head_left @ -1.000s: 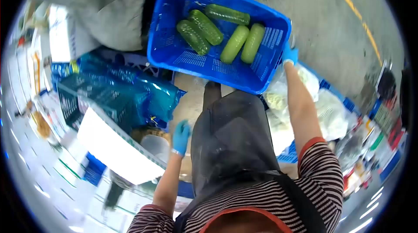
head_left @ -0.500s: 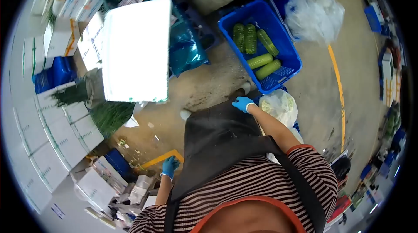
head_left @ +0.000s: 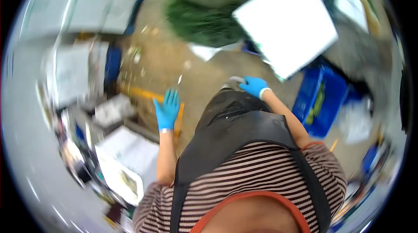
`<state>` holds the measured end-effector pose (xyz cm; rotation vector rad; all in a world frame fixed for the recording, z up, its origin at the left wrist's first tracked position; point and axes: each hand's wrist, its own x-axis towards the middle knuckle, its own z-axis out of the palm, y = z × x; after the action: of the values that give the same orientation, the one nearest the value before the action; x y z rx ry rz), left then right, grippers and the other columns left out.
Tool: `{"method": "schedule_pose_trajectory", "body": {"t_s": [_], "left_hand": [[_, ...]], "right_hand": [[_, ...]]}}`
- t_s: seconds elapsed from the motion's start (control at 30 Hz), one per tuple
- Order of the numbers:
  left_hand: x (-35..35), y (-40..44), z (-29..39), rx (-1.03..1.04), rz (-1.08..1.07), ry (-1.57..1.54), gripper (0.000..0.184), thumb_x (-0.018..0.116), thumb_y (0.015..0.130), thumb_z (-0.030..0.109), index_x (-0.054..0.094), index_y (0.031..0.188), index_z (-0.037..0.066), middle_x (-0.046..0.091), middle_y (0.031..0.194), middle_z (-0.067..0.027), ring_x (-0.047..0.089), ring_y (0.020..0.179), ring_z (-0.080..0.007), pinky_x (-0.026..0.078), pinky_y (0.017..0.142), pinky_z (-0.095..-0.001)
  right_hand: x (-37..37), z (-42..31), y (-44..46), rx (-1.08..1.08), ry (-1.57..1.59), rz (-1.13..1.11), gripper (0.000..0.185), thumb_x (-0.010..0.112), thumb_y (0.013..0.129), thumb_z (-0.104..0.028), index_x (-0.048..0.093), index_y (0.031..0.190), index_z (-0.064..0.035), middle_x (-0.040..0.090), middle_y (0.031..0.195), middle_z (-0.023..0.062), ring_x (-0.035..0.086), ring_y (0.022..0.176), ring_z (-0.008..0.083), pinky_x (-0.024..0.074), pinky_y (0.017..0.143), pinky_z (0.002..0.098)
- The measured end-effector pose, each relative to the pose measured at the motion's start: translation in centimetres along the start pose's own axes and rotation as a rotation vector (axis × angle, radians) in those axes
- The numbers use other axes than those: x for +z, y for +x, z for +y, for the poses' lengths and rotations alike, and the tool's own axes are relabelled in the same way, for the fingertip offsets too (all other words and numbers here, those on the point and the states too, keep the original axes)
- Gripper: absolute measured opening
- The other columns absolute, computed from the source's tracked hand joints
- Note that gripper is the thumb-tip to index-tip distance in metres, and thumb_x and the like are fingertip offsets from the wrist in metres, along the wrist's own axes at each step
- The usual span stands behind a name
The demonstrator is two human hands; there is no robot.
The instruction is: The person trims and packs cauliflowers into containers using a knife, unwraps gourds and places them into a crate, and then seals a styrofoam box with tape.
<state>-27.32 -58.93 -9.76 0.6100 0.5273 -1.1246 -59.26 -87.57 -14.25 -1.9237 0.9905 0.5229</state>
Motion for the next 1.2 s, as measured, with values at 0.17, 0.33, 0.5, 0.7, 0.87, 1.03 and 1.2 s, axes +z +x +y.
{"method": "schedule_pose_trajectory", "body": {"t_s": [0.17,0.33,0.5,0.7,0.87,1.03,1.2], "left_hand": [[13.3,-0.2,7.2,0.215,-0.436,-0.174,0.103,0.046,0.087,0.073,0.020,0.154,0.000,0.023,0.161,-0.0172,0.019,0.149,-0.0375,0.016,0.120,-0.0531],[16.6,0.8,15.0,0.363,-0.500,-0.219,0.100,0.041,0.089,0.074,0.023,0.154,0.000,0.025,0.159,-0.0194,0.023,0.147,-0.0378,0.021,0.119,-0.0528],[11.6,2.4,22.5,0.416,0.010,0.169,0.067,0.043,0.101,0.053,0.045,0.143,0.002,0.052,0.141,-0.0169,0.052,0.129,-0.0302,0.042,0.108,-0.0458],[5.5,-2.9,28.0,0.606,0.371,0.174,0.037,0.043,0.105,0.025,0.057,0.132,0.003,0.064,0.122,-0.0105,0.063,0.112,-0.0213,0.049,0.096,-0.0313],[-2.4,-5.0,39.0,0.791,0.660,0.140,0.033,0.049,0.101,0.026,0.063,0.123,0.006,0.068,0.112,-0.0071,0.066,0.100,-0.0159,0.050,0.084,-0.0266],[-6.6,-6.5,57.5,1.055,0.655,0.268,0.035,0.052,0.100,0.027,0.063,0.125,0.005,0.068,0.114,-0.0070,0.065,0.100,-0.0157,0.050,0.085,-0.0278],[0.3,-8.5,76.1,1.130,0.473,0.339,0.038,0.054,0.100,0.025,0.060,0.129,0.002,0.067,0.119,-0.0090,0.063,0.111,-0.0173,0.046,0.097,-0.0305]], "right_hand": [[-4.5,-13.6,6.6,-0.156,-0.047,-0.046,0.050,0.057,0.090,-0.051,0.062,0.109,-0.0059,0.068,0.101,0.0241,0.064,0.093,0.0423,0.0494,0.080,0.0486],[-5.0,-20.6,14.5,-0.288,-0.210,-0.198,0.051,0.059,0.091,-0.051,0.062,0.110,-0.0039,0.066,0.099,0.0250,0.063,0.091,0.0435,0.0499,0.078,0.0467],[-5.8,-31.7,24.2,-0.304,-0.448,-0.344,0.051,0.058,0.090,-0.053,0.064,0.112,-0.0073,0.068,0.105,0.0229,0.063,0.098,0.0446,0.0506,0.083,0.0473],[-5.4,-49.2,36.2,-0.608,-0.559,-0.330,0.045,0.060,0.092,-0.044,0.065,0.111,-0.0042,0.069,0.088,0.0219,0.067,0.078,0.0367,0.0519,0.072,0.0435],[-0.6,-66.0,43.4,-0.650,-0.436,-0.341,0.042,0.060,0.095,-0.039,0.064,0.114,-0.0013,0.070,0.085,0.0120,0.064,0.068,0.0186,0.0498,0.057,0.0334],[4.0,-82.6,42.2,-0.449,-0.101,-0.359,0.039,0.059,0.096,-0.036,0.065,0.120,-0.0057,0.061,0.075,0.0061,0.053,0.054,0.0117,0.0439,0.046,0.0260],[4.6,-97.4,43.4,-0.594,0.015,-0.358,0.034,0.059,0.097,-0.030,0.066,0.119,-0.0050,0.062,0.077,0.0042,0.053,0.055,0.0093,0.0411,0.044,0.0251]]}}
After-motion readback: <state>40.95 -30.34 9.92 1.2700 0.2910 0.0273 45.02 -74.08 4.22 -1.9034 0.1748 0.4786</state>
